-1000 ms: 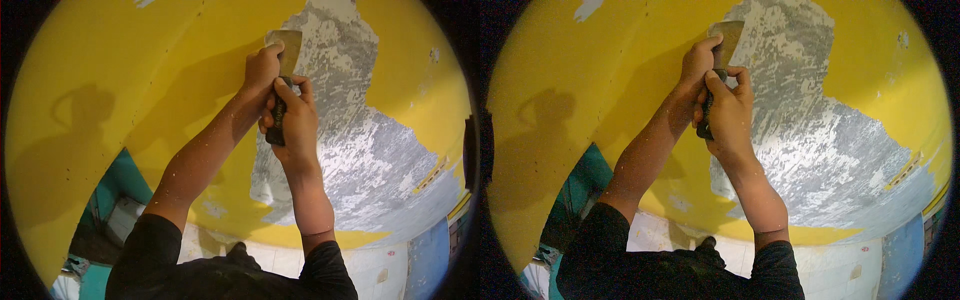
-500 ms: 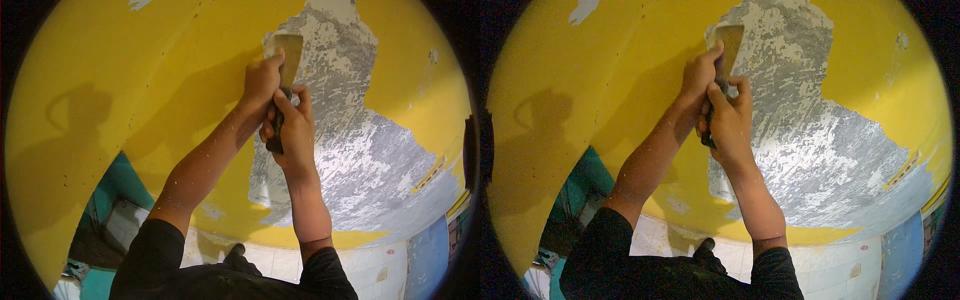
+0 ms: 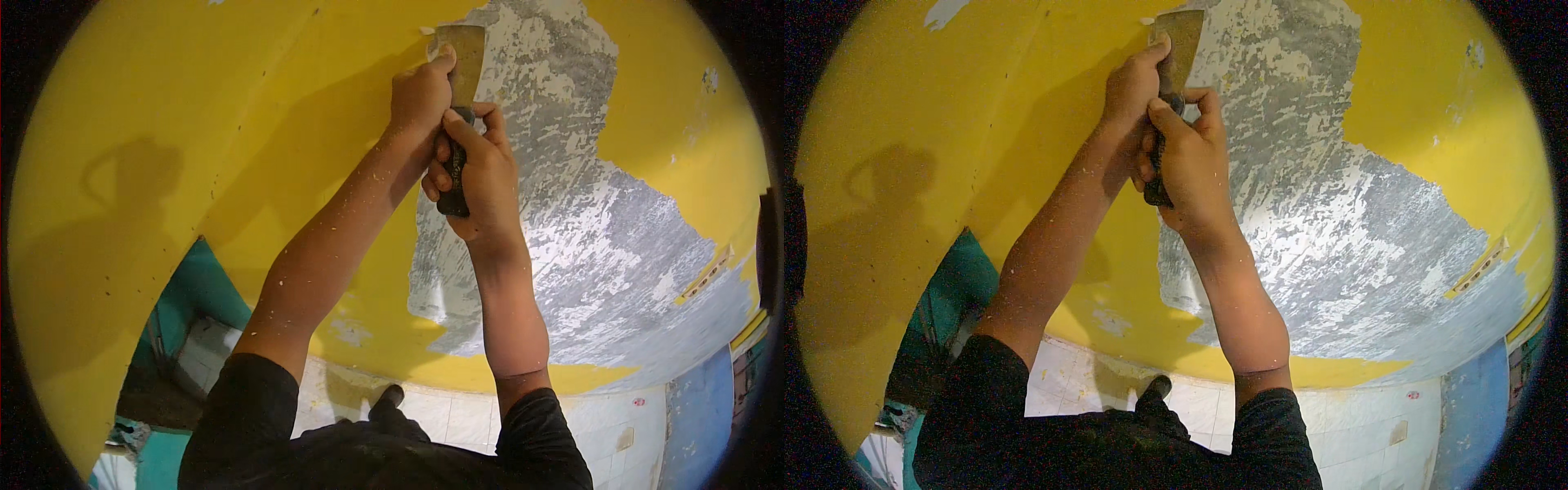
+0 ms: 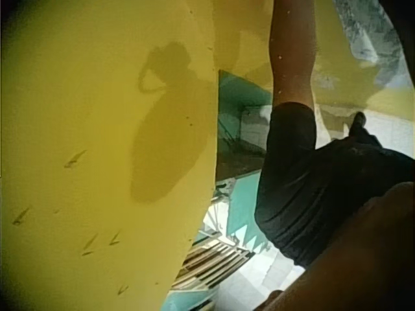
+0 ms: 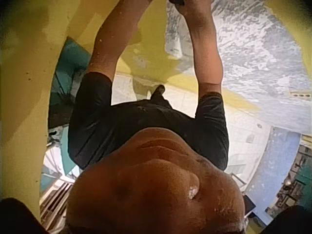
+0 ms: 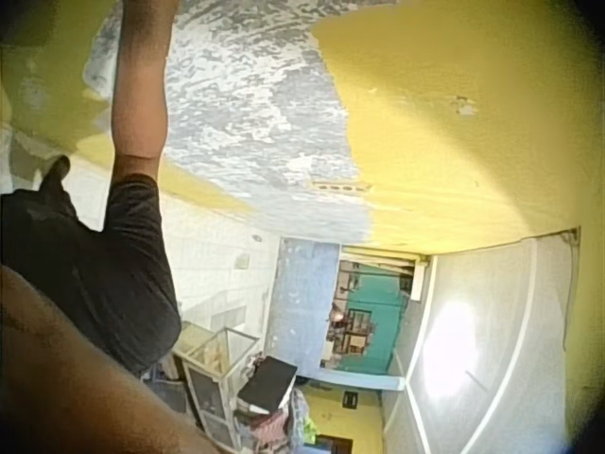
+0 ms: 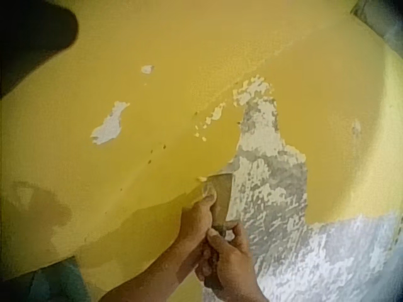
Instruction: Scrape off old yellow paint from a wall using a metal putty knife scraper.
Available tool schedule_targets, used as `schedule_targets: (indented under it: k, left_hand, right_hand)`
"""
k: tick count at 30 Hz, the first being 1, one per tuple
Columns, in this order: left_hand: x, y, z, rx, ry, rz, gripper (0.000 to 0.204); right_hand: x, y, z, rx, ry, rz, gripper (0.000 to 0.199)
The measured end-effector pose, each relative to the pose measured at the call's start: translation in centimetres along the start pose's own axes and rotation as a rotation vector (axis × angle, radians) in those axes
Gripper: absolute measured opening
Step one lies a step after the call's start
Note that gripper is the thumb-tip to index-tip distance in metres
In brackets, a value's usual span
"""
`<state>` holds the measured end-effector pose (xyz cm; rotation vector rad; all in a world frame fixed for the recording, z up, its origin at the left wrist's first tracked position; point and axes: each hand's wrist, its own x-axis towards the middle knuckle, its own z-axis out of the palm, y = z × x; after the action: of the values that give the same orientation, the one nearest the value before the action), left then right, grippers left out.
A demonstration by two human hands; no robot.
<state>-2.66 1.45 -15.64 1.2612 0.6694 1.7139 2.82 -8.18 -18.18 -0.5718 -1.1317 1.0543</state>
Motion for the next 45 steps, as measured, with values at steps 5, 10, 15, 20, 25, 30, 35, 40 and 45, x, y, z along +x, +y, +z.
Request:
schedule_targets:
  k: [5, 10, 15, 20, 25, 30, 35, 40, 45]
  left_hand:
    - [0.1, 0.5, 0.6, 0.222, 0.040, 0.194, 0.042]
    - [-0.9, -1.5, -0.3, 0.188, -0.015, 0.172, 0.043]
    - [-0.3, 0.5, -0.2, -0.218, -0.042, -0.119, 0.041]
    - [-0.7, -1.5, -0.8, -0.001, 0.034, 0.157, 0.035]
    - [1.1, 1.1, -0.4, 0.218, -0.013, 0.082, 0.035]
    - [0.6, -0.7, -1.1, -0.045, -0.036, 0.187, 0.037]
    - [2.0, -0.1, -0.4, 0.182, 0.052, 0.061, 0.040]
    - [1.4, -0.4, -1.3, 0.359, -0.113, 0.216, 0.038]
    - [1.5, 1.8, -0.9, -0.040, -0.072, -0.128, 0.040]
  right_hand:
    - [0.7, -1.2, 0.1, -0.076, -0.013, -0.011, 0.011]
    - [-0.7, 0.3, -0.9, -0.072, 0.007, 0.027, 0.010]
    - [0.4, -0.3, 0.6, -0.103, 0.017, 0.023, 0.012]
    - [-0.8, 1.6, -0.2, -0.036, 0.025, 0.028, 0.014]
    - [0.8, 0.1, 1.1, -0.037, 0.043, 0.005, 0.014]
    - [-0.6, 1.1, 1.1, 0.007, 0.063, 0.021, 0.015]
    - [0.4, -0.5, 1.5, -0.018, 0.055, 0.017, 0.015]
    - [-0.4, 0.3, 1.0, -0.008, 0.038, -0.003, 0.015]
    - [0.3, -0.5, 2.6, -0.014, 0.031, -0.016, 0.015]
